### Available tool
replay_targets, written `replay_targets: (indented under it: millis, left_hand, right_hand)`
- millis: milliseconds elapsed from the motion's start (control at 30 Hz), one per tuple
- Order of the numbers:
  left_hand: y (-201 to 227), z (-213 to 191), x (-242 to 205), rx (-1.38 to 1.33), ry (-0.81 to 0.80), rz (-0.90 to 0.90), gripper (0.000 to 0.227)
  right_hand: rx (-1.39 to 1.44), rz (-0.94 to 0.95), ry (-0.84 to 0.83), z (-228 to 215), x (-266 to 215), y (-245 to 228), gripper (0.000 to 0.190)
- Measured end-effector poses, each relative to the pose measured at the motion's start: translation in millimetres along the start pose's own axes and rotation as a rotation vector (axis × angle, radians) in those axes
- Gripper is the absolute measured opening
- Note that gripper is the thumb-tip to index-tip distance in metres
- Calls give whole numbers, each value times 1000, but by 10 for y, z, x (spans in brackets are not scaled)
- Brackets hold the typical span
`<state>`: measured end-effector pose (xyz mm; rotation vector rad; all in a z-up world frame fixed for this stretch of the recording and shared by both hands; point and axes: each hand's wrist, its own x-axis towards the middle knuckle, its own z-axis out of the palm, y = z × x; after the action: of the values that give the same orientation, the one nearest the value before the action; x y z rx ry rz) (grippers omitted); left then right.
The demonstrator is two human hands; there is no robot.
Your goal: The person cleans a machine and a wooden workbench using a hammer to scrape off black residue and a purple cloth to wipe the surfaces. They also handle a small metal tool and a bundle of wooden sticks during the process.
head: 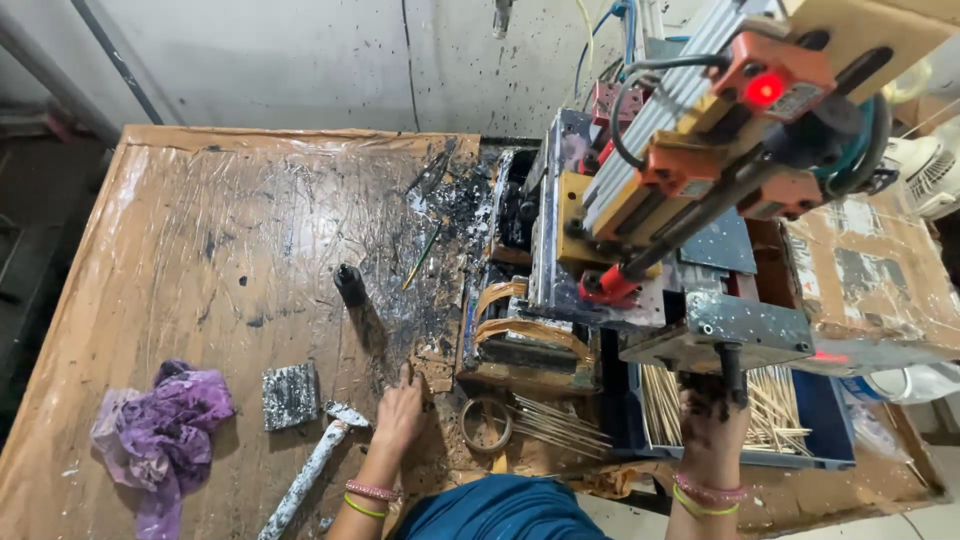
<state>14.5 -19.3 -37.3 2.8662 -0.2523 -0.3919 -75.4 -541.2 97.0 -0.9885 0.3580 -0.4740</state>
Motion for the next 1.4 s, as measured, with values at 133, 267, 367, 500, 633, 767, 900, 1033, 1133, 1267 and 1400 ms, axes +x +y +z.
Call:
replay_targets:
  millis: [133, 267, 367, 500, 633, 767, 900, 1033, 1133, 1267, 1400]
  left_hand:
    - [-35, 99, -9, 16, 9, 3, 58]
    - [-60, 158, 23, 47, 31, 0, 56]
    - [-64, 200, 42, 39, 49, -5, 50]
    - [-11, 140, 30, -7, 75, -12, 47]
    - [9, 135, 66, -27, 87, -14, 47]
    - [50, 264, 49, -20, 83, -27, 47]
    - [31, 324, 46, 34, 102, -20, 41]
    - [59, 262, 37, 57, 100, 7, 50]
    - [86, 58, -6, 71, 51, 8, 53]
    - [85, 206, 88, 74, -25, -12, 50]
    - [84, 482, 61, 93, 73, 7, 55]
  right_hand:
    - [109, -63, -68, -183, 23, 133, 32]
    - [-12, -66, 12, 574, -328, -253, 29]
    - [24, 31, 14, 830, -392, -385, 32]
    - [-107, 3, -25, 814, -354, -429, 30]
    - [-620, -159, -178, -245, 158, -107, 28]
    - [115, -4, -122, 246, -160, -316, 31]
    - [-217, -206, -223, 801, -376, -468, 29]
    - [109, -98, -78, 1254, -543, -565, 35]
    - [162, -70, -103, 875, -442, -490, 27]
    - [-389, -244, -241, 703, -291, -510, 31]
    - [-119, 25, 39, 976, -468, -597, 37]
